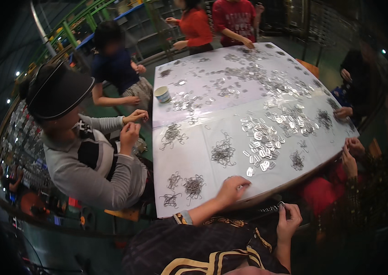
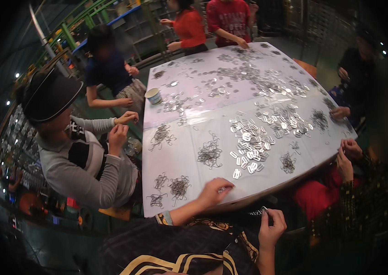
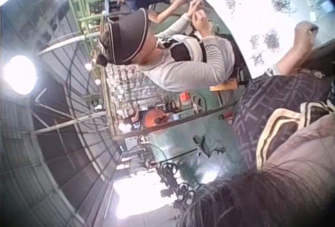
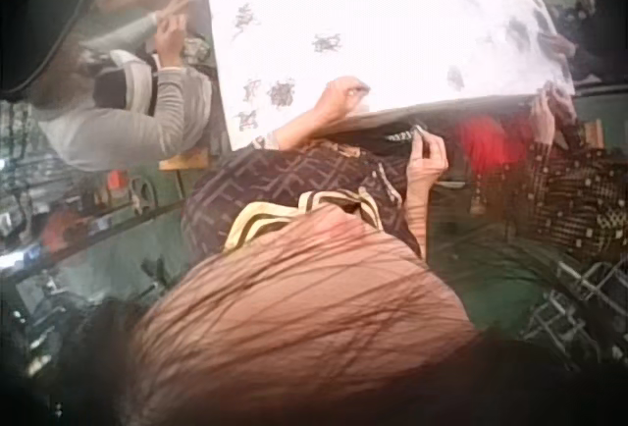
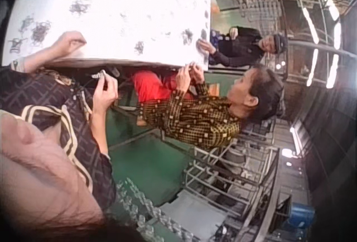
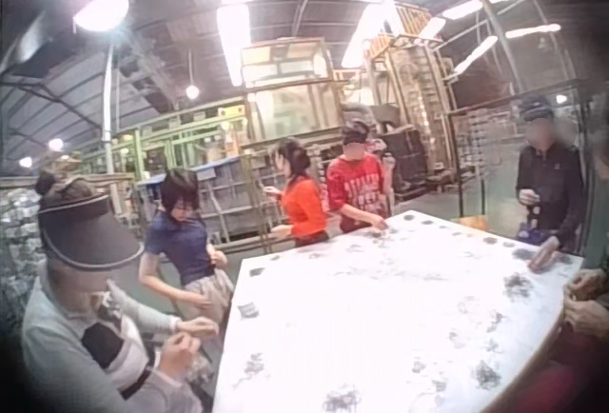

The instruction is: The person sits at a table with several others and repeatedly picks up small metal pieces and wire loops, then links them together by hand. The assembled chains are hung on a nearby metal rack.

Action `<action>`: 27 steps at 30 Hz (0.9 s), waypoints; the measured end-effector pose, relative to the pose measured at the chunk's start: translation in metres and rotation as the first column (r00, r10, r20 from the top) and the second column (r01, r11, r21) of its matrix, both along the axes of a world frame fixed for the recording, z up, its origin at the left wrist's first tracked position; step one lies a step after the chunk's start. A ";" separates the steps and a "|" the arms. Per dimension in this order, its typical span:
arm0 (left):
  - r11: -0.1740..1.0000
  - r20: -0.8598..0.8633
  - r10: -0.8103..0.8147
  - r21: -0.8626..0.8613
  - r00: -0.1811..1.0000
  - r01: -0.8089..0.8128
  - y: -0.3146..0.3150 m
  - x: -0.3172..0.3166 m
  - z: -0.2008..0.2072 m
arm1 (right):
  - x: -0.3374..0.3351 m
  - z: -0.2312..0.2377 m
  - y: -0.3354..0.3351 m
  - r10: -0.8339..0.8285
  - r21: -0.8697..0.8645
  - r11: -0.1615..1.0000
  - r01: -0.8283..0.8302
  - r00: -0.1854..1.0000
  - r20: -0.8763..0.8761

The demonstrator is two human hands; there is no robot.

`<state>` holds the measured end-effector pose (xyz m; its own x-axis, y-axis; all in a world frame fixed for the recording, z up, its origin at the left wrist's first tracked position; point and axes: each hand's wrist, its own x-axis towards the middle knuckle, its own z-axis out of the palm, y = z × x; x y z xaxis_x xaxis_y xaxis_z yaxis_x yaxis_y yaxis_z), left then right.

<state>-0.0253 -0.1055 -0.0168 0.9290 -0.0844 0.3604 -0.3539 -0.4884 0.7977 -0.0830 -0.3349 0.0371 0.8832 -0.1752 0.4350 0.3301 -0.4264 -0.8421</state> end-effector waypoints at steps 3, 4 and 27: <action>0.966 0.045 0.094 0.237 0.995 -0.102 0.027 0.026 -0.005 | -0.001 0.000 -0.003 -0.027 -0.021 0.999 0.027 1.000 -0.012; 0.949 0.053 0.121 0.286 0.991 -0.131 0.033 0.035 -0.008 | -0.001 -0.001 -0.004 -0.027 0.001 1.000 0.027 0.999 -0.019; 0.485 -0.017 -0.046 0.873 0.999 0.037 0.055 0.082 -0.023 | 0.000 0.002 0.007 0.041 -0.021 0.999 -0.041 0.999 -0.006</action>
<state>0.0565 -0.0509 -0.0398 0.9130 -0.3987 0.0862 -0.3974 -0.9171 -0.0326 -0.0833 -0.3275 0.0388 0.8918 -0.1298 0.4335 0.3433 -0.4302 -0.8349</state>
